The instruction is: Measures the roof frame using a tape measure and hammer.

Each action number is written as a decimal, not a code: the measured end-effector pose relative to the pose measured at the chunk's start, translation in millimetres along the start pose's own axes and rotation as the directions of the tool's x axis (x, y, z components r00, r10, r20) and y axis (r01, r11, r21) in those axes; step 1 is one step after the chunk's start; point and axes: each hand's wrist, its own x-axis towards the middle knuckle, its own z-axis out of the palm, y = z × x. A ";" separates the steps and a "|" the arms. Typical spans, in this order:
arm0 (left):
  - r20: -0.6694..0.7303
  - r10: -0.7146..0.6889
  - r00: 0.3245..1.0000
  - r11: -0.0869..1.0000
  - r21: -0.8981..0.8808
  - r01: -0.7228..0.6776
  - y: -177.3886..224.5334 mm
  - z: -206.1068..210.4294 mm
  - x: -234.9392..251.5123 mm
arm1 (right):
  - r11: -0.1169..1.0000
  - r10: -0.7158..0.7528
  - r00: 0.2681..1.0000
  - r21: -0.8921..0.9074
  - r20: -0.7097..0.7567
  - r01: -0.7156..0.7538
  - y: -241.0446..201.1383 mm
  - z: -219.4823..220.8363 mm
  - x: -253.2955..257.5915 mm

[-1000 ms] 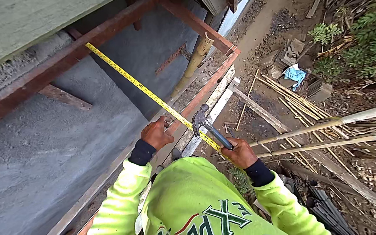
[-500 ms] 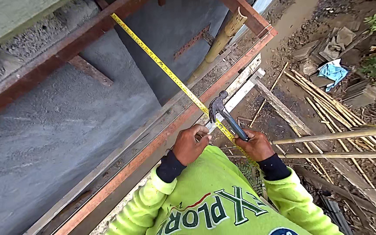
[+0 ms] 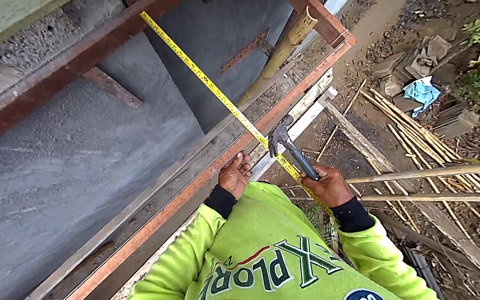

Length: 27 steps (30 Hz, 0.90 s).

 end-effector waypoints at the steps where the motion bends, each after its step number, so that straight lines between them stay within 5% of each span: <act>1: 0.002 0.004 1.000 1.000 -0.030 -0.004 -0.1 0.5 0.6 | 1.000 0.003 1.000 -0.004 -0.004 -0.003 -0.2 0.0 0.0; 8: 0.028 -0.005 1.000 0.987 -0.160 0.009 0.1 1.2 2.5 | 0.999 0.032 0.999 -0.017 -0.008 -0.032 -0.5 0.2 -1.0; 27: 0.065 -0.013 0.998 0.984 -0.174 0.024 -0.7 -1.0 2.0 | 0.999 0.047 0.999 -0.012 0.000 -0.047 -2.5 0.7 -3.8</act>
